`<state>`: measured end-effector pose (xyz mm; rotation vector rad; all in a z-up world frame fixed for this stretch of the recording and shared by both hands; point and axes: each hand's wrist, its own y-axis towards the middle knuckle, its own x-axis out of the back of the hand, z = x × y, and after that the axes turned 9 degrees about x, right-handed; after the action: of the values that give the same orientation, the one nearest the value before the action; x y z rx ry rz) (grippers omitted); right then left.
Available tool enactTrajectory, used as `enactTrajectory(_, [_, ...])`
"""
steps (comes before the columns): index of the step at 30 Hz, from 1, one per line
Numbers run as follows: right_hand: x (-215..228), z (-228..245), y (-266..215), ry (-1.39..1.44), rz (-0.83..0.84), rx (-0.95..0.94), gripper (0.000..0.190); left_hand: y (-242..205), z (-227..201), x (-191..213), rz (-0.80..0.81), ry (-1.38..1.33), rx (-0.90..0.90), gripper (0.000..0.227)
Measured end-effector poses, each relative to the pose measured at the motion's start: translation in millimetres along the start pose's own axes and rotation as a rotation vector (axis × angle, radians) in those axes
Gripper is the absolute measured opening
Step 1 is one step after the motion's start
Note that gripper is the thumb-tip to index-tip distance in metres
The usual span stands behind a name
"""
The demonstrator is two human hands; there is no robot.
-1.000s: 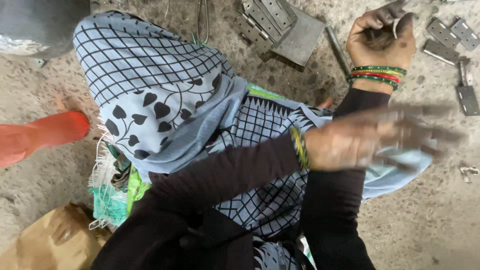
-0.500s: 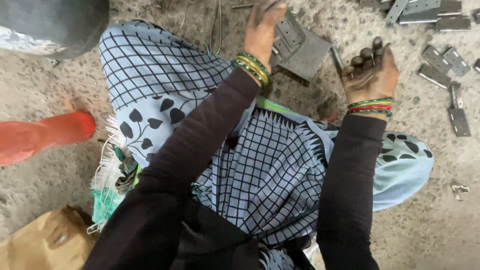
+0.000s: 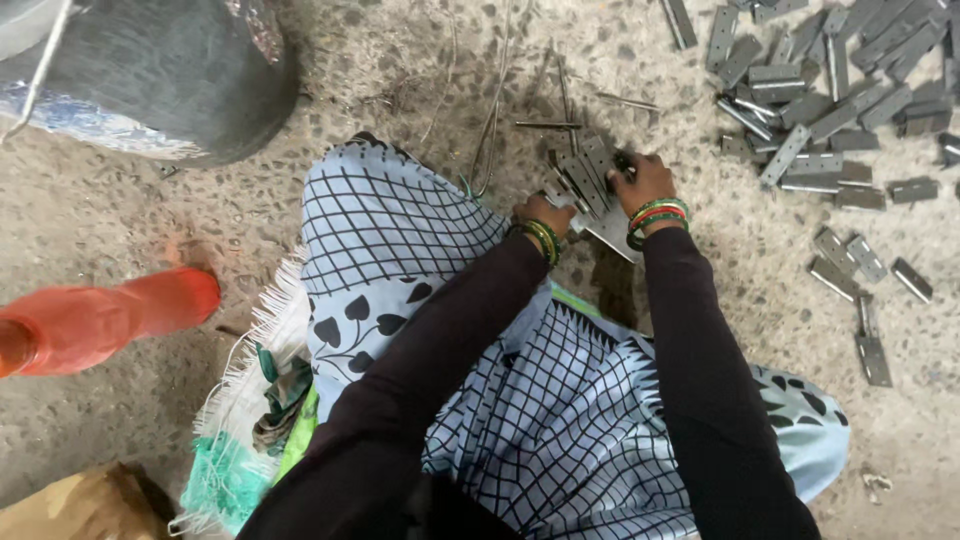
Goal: The person sits on the floor and repeatedly picks up small metal hinge components, places them into a metal jig, and uses a metal rod to press or align them. The processed pieces are then placed into a pile on the floor.
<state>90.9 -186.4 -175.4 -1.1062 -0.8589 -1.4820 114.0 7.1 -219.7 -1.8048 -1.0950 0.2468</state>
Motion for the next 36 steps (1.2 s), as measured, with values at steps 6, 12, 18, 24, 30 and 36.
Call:
enactTrajectory(6, [-10.0, 2.1, -12.9, 0.011, -0.134, 0.053, 0.049, -37.2, -21.4, 19.1, -0.185, -0.007, -0.076, 0.083])
enactTrajectory(12, [6.9, 24.1, -45.3, 0.08, -0.126, 0.053, 0.05, -47.1, -27.6, 30.1, -0.233, 0.05, -0.164, 0.066])
enactTrajectory(18, [12.0, 37.7, -66.3, 0.101, -0.188, 0.041, 0.046, -16.6, -27.1, 8.0, -0.198, 0.088, -0.381, 0.08])
enactTrajectory(24, [-2.0, 44.0, -74.8, 0.077, -0.239, -0.083, 0.043, -14.3, -28.0, -2.4, -0.333, -0.033, -0.705, 0.089])
enactTrajectory(30, [-6.0, 47.6, -85.6, 0.163, -0.275, -0.09, 0.039, -38.6, -51.7, 13.8, -0.123, 0.041, -0.472, 0.097])
enactTrajectory(36, [-0.7, 58.8, -99.2, 0.289, -0.271, -0.009, 0.039, -35.0, -54.5, 17.9, -0.122, 0.127, -0.334, 0.092])
